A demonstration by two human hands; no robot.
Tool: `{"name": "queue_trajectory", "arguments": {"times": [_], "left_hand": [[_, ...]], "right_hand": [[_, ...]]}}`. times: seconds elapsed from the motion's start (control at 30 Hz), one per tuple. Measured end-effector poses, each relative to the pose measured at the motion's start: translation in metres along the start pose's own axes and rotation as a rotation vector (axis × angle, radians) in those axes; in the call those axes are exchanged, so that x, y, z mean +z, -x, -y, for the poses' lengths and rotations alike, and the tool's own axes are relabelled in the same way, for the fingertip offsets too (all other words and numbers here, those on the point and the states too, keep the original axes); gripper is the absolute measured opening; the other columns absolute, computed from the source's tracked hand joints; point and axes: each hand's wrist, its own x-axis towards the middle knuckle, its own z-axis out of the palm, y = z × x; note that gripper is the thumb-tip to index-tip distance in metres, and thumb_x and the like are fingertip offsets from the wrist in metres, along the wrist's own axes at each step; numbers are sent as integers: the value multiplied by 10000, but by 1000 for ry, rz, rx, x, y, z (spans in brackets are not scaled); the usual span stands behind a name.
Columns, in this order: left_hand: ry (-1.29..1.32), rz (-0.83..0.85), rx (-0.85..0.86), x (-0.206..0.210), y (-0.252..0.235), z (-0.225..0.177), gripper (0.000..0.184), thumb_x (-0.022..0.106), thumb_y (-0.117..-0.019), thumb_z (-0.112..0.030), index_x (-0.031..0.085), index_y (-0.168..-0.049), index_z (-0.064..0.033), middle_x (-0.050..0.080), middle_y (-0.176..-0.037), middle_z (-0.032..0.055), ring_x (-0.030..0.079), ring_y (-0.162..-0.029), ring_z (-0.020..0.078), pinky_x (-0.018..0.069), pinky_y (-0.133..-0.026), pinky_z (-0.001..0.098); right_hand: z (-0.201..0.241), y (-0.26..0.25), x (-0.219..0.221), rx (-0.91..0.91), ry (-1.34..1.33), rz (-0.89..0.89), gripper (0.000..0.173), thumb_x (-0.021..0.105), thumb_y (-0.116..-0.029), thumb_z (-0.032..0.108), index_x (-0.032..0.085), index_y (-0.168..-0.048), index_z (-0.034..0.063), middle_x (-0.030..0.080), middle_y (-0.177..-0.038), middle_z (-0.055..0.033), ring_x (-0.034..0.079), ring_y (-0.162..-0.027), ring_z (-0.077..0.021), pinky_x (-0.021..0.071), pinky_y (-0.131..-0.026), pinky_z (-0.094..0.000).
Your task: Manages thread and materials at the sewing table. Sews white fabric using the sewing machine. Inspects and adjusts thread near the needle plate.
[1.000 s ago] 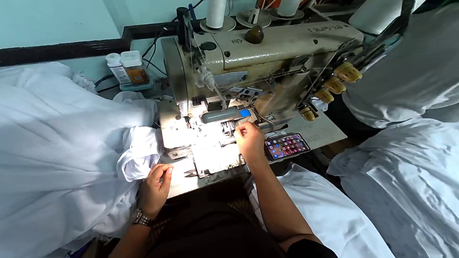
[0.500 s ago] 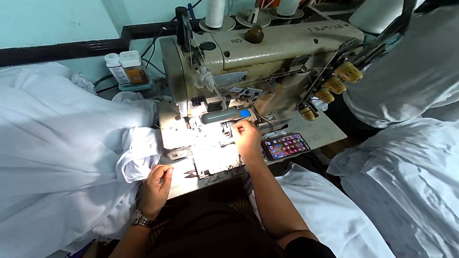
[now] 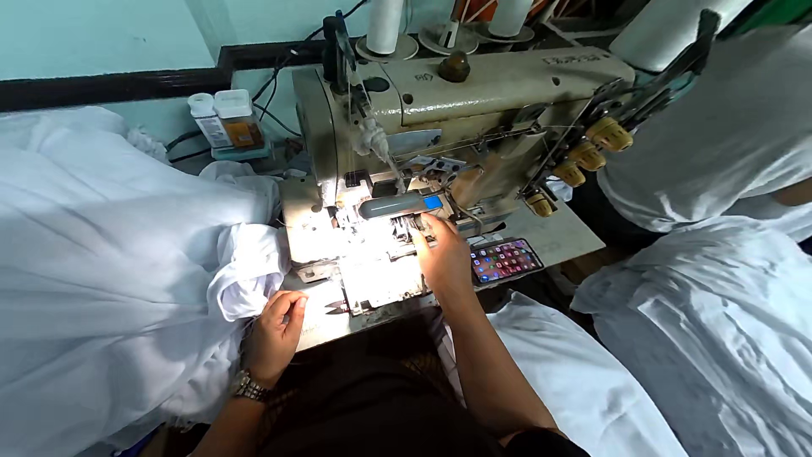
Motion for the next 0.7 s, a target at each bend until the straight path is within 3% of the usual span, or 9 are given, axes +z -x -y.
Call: {"name": "queue_trajectory", "arguments": {"times": [0.1, 0.2, 0.37, 0.47, 0.57, 0.7], "left_hand": [[-3, -6, 0, -1, -1, -2, 288, 513, -1039, -213, 732, -1001, -29, 708, -961, 57, 668, -856, 66, 568, -785, 214], [-3, -4, -4, -1, -1, -2, 287, 514, -1038, -223, 732, -1002, -40, 706, -961, 50, 666, -853, 58, 570, -777, 212], [-1, -9, -4, -1, 0, -1, 273, 526, -1031, -221, 732, -998, -46, 705, -960, 45, 663, -863, 58, 564, -787, 211], [-10, -16, -5, -1, 0, -2, 266, 529, -1027, -217, 733, -990, -49, 705, -952, 37, 660, -864, 51, 557, -786, 199], [-15, -17, -1, -1, 0, -2, 262, 530, -1027, -216, 735, -996, -55, 704, -951, 37, 657, -862, 50, 553, -788, 196], [-4, -6, -2, -2, 0, -1, 279, 525, -1032, -224, 734, -1004, -41, 701, -946, 53, 655, -862, 72, 552, -791, 216]], "right_hand": [[1, 2, -20, -127, 78, -130, 213, 657, -975, 172, 754, -1138, 75, 721, -1181, -129, 693, -1099, -303, 580, -896, -500], [-7, -12, -36, -87, 196, -216, 192, 664, -983, 221, 766, -1075, 87, 710, -1070, -159, 678, -1022, -355, 561, -831, -535], [-18, -36, -37, 95, 305, -110, 283, 765, -927, 307, 752, -1033, 45, 681, -1064, -215, 651, -1042, -424, 536, -850, -607], [-19, -41, -28, 83, 305, -121, 212, 746, -935, 238, 744, -940, 26, 686, -996, -208, 671, -984, -408, 546, -808, -600], [-14, -40, -33, 77, 260, -154, 186, 721, -942, 209, 743, -938, 24, 683, -986, -191, 678, -937, -383, 556, -774, -582], [-6, -27, -62, -2, 166, -285, 201, 699, -975, 236, 746, -985, 41, 679, -1035, -188, 678, -958, -357, 560, -811, -551]]}}
